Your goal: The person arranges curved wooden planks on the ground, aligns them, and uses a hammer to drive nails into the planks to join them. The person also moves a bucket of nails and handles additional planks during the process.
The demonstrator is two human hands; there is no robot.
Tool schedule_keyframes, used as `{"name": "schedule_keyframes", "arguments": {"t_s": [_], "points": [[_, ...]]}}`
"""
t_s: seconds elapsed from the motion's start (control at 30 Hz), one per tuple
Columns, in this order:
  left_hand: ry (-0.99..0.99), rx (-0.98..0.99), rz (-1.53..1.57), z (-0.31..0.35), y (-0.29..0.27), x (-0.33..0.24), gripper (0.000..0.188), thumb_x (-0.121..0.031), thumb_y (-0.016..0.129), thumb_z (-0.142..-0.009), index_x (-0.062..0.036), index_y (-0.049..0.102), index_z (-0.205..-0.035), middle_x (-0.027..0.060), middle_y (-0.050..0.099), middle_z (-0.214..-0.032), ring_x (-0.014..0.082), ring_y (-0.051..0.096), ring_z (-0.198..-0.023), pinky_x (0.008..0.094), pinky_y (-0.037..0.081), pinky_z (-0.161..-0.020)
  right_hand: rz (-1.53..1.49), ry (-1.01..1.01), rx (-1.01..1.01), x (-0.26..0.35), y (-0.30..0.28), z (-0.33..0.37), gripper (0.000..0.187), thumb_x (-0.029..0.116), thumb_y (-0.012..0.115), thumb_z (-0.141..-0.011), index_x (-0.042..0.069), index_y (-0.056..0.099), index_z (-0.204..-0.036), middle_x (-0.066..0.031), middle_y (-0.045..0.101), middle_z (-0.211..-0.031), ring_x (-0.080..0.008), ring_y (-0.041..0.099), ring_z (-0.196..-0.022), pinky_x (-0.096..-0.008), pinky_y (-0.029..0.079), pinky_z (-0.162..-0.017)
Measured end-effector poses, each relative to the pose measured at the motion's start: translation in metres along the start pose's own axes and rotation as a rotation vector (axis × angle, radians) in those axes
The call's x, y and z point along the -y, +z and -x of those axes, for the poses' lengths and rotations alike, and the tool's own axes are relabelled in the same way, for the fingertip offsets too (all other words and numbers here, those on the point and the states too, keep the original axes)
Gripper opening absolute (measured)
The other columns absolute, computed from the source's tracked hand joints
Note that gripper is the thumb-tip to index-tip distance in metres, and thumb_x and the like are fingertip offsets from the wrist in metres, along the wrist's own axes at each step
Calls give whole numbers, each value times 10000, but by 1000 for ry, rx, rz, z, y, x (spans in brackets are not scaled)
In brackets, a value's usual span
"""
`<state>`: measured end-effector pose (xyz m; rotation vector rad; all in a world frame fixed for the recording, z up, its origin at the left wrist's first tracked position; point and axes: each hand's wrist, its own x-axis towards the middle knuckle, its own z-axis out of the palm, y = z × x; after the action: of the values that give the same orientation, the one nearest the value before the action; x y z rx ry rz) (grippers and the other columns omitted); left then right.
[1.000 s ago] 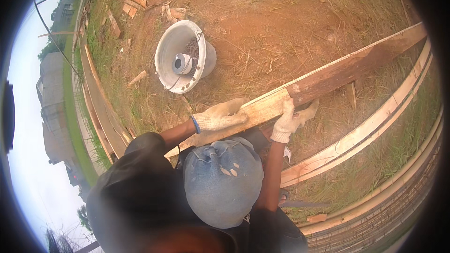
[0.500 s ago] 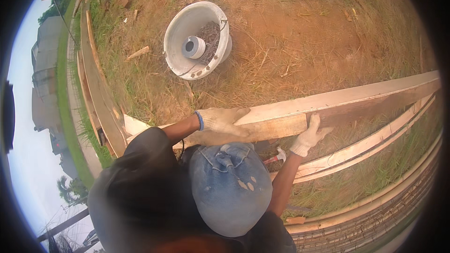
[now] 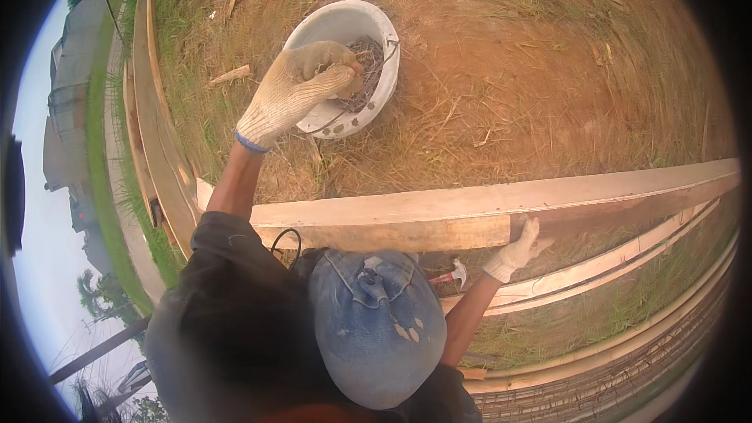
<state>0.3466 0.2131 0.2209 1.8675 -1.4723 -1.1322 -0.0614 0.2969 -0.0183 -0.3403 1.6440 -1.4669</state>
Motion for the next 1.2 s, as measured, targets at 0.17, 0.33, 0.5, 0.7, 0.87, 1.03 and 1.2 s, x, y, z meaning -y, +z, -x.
{"name": "schedule_keyframes", "arguments": {"t_s": [0.17, 0.33, 0.5, 0.7, 0.87, 1.03, 1.2], "points": [[80, -491, -985, -73, -41, 136, 525, -424, 775, -860, -31, 719, -1203, 219, 766, -1049, 400, 743, -1013, 478, 570, -921, 414, -195, -103, 64, 48, 38, 891, 113, 726, -980, -24, 186, -1676, -242, 488, -1555, -322, 573, -1369, -433, 563, -1110], [-259, -385, -669, -92, -61, 178, 485, -473, 706, -879, -25, 659, -1056, 273, 736, -1001, 426, 732, -969, 492, 552, -885, 438, -561, 110, 84, 60, 45, 788, 133, 713, -1012, 27, 281, -1663, -214, 477, -1590, -334, 542, -1409, -487, 540, -1129], [-130, -297, -593, -63, -44, 123, 427, -436, 709, -893, -26, 656, -999, 236, 712, -908, 407, 710, -877, 479, 545, -813, 323, 274, 897, 70, 154, 89, 898, 269, 738, -1026, -33, 210, -1686, -260, 504, -1584, -299, 589, -1356, -381, 538, -1056], [-123, -462, -534, -33, -42, 107, 376, -372, 756, -884, -19, 671, -983, 220, 681, -827, 343, 714, -781, 461, 538, -742, 916, 9, 878, 5, 214, 97, 558, 395, 709, -1028, -85, 516, -1238, -221, 695, -1128, -275, 682, -1021, -394, 556, -867], [11, -635, -63, 6, -13, 56, 335, -314, 802, -893, -4, 730, -997, 176, 679, -774, 204, 681, -713, 400, 543, -713, 659, -304, 652, 84, 181, 113, 432, 303, 676, -1045, -83, 532, -1174, -252, 682, -956, -349, 703, -882, -432, 551, -828], [25, -546, -127, -43, 10, 87, 298, -243, 837, -897, 13, 731, -1009, 135, 713, -810, 140, 638, -768, 346, 532, -736, 924, -307, 675, 52, 213, 60, 385, 306, 627, -1075, -58, 513, -1119, -328, 678, -916, -481, 707, -856, -486, 556, -785], [79, -487, 73, -83, 63, 82, 275, -227, 837, -905, 10, 724, -987, 77, 699, -830, 117, 608, -777, 325, 522, -733, 900, -365, 490, 54, 171, 36, 474, 375, 647, -1061, -61, 490, -1154, -359, 686, -911, -557, 691, -944, -568, 521, -817]]}}
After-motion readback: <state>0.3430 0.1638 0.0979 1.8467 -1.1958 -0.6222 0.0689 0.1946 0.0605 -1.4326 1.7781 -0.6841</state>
